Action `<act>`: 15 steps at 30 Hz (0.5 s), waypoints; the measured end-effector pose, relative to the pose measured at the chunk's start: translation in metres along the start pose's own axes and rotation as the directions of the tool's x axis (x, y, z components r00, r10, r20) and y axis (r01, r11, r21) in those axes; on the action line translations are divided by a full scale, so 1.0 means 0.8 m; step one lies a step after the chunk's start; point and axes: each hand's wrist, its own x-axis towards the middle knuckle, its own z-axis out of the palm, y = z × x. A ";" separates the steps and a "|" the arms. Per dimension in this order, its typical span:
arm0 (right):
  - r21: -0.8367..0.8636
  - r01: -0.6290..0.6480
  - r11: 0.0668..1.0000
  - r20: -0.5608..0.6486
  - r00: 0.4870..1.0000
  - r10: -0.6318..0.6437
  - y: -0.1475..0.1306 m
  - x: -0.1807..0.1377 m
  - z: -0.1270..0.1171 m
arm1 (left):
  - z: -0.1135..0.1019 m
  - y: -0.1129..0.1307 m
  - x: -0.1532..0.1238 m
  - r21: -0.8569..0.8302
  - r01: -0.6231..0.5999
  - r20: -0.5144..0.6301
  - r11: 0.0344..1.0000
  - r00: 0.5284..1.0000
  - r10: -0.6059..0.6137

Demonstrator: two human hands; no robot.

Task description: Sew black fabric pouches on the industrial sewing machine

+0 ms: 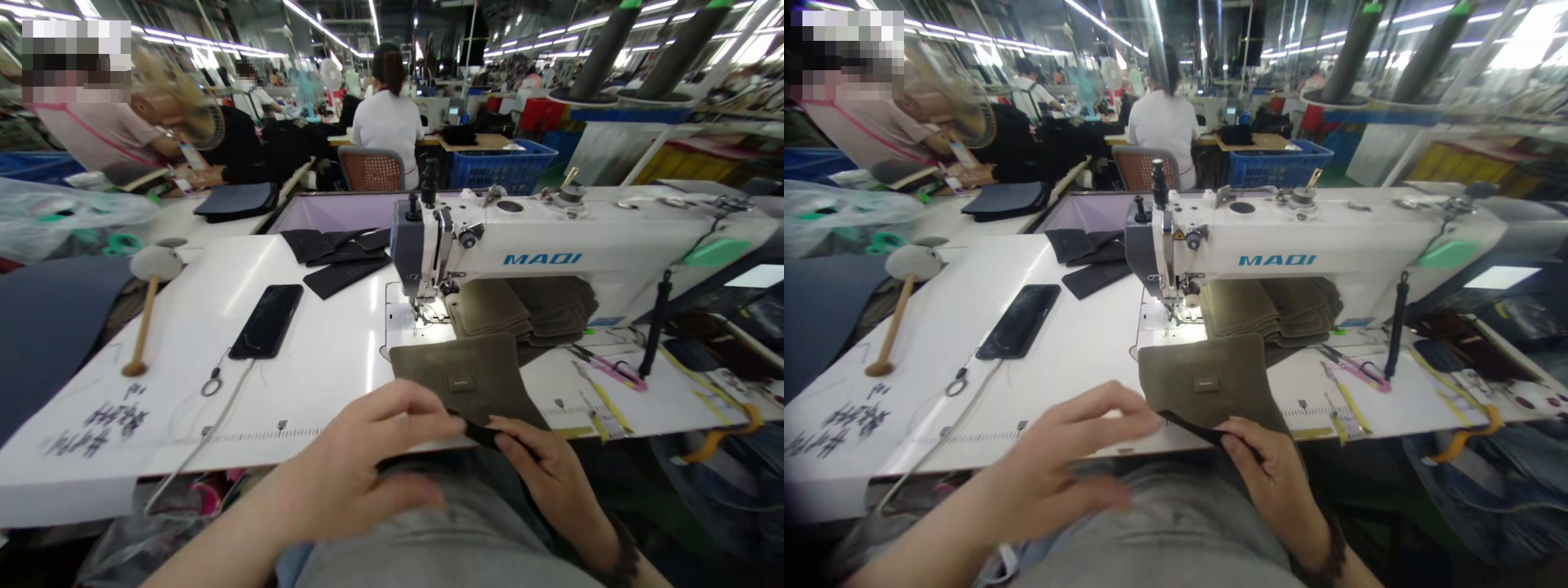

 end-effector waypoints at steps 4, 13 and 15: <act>0.108 0.017 0.994 0.087 0.996 -0.026 -0.009 0.020 0.012 | 0.027 -0.039 0.004 0.221 0.067 0.004 0.973 0.998 -0.069; 0.219 -0.028 0.975 0.228 0.973 -0.023 -0.031 0.043 0.027 | 0.003 -0.068 -0.008 0.051 0.186 -0.089 0.981 0.979 -0.181; 0.202 -0.020 0.979 0.270 0.962 -0.036 -0.032 0.047 0.030 | 0.001 -0.054 -0.006 0.136 0.188 -0.082 0.973 0.981 -0.178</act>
